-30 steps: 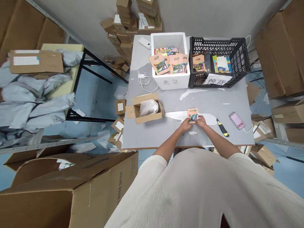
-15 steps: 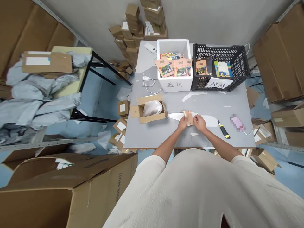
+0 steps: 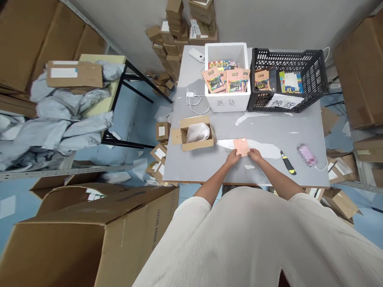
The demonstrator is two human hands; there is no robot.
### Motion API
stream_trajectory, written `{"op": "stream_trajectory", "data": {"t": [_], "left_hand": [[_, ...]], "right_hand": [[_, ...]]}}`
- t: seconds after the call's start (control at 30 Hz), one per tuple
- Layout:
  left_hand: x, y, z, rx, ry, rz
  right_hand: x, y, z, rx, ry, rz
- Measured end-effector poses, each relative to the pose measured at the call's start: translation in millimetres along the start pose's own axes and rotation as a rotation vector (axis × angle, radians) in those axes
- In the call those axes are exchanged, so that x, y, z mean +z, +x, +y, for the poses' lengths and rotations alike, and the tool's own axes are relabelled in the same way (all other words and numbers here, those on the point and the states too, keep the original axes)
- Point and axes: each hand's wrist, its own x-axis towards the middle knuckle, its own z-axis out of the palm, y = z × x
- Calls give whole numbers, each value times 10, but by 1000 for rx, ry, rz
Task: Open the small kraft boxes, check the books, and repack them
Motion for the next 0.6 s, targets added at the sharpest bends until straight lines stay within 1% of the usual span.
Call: {"op": "stream_trajectory", "data": {"t": [0.07, 0.17, 0.2, 0.27, 0.37, 0.43, 0.47, 0.5, 0.6], "left_hand": [[-1, -7, 12, -44, -62, -28], [12, -11, 64, -42, -172, -66], [22, -11, 88, -32, -212, -92], [52, -8, 145, -1, -268, -142], [98, -5, 235, 35, -282, -175], [116, -4, 282, 39, -286, -164], [118, -3, 297, 37, -292, -151], [115, -2, 305, 32, -300, -130], [88, 4, 288, 3, -310, -68]], "right_hand": [[0, 2, -3, 22, -6, -5], [-21, -37, -6, 43, -28, -49], [-41, -56, -8, 33, -31, -42], [-111, -96, -19, -28, -23, 24], [-269, -149, -53, -133, -30, 182], [-365, -181, -72, -173, -72, 259], [-397, -196, -76, -198, -102, 270], [-414, -208, -76, -234, -136, 261], [-391, -209, -50, -345, -226, 173]]}}
